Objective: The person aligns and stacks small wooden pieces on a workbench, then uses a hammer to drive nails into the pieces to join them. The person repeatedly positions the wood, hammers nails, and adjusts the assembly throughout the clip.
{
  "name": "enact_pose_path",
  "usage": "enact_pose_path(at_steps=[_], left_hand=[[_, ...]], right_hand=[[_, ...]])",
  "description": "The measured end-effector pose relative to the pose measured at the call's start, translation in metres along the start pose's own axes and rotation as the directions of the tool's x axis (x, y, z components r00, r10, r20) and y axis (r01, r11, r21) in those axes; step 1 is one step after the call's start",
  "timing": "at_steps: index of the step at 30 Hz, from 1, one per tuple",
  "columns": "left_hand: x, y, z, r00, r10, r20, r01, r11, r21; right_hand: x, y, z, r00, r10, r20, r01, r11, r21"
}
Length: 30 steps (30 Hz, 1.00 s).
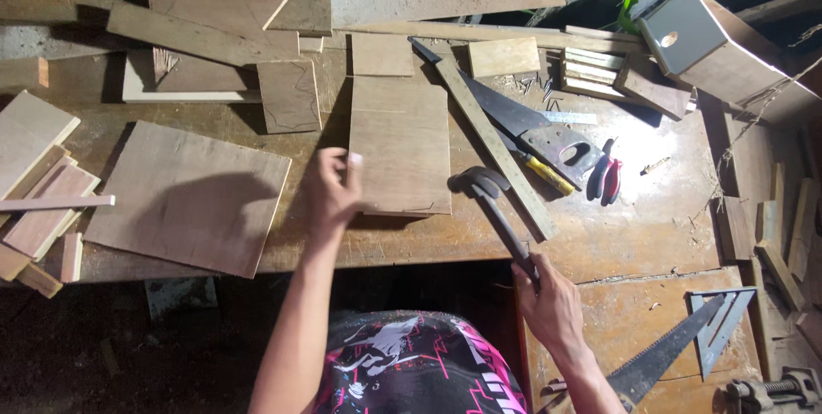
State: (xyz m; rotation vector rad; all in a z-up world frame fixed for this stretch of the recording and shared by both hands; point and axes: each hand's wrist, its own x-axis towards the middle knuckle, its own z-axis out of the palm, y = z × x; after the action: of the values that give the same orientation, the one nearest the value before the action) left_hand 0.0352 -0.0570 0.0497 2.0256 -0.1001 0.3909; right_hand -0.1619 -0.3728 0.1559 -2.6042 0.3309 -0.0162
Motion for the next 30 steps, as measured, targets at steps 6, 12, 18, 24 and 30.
enact_pose_path(at_steps=[6, 12, 18, 24, 30], left_hand=[[0.027, -0.027, -0.007, 0.795, -0.578, 0.185, 0.448, 0.764, 0.465], [0.011, -0.058, 0.037, 0.739, -0.623, 0.255, 0.547, 0.777, 0.312], [0.001, -0.107, 0.062, 0.858, -0.505, 0.093, 0.481, 0.854, 0.200], [0.009, -0.090, 0.058, 0.880, -0.452, 0.145, 0.430, 0.889, 0.159], [0.017, -0.069, 0.046, 0.934, -0.339, 0.112, 0.331, 0.940, 0.089]], right_hand=[[0.006, -0.002, -0.001, 0.983, 0.119, 0.139, -0.131, 0.988, 0.086], [0.008, -0.027, -0.012, 0.968, 0.183, 0.174, -0.183, 0.983, -0.015], [0.005, -0.058, -0.015, 0.978, 0.184, 0.101, -0.176, 0.981, -0.083], [0.000, -0.077, 0.001, 0.984, 0.175, -0.034, -0.178, 0.981, -0.084], [0.001, -0.090, 0.022, 0.974, 0.227, 0.019, -0.223, 0.967, -0.126]])
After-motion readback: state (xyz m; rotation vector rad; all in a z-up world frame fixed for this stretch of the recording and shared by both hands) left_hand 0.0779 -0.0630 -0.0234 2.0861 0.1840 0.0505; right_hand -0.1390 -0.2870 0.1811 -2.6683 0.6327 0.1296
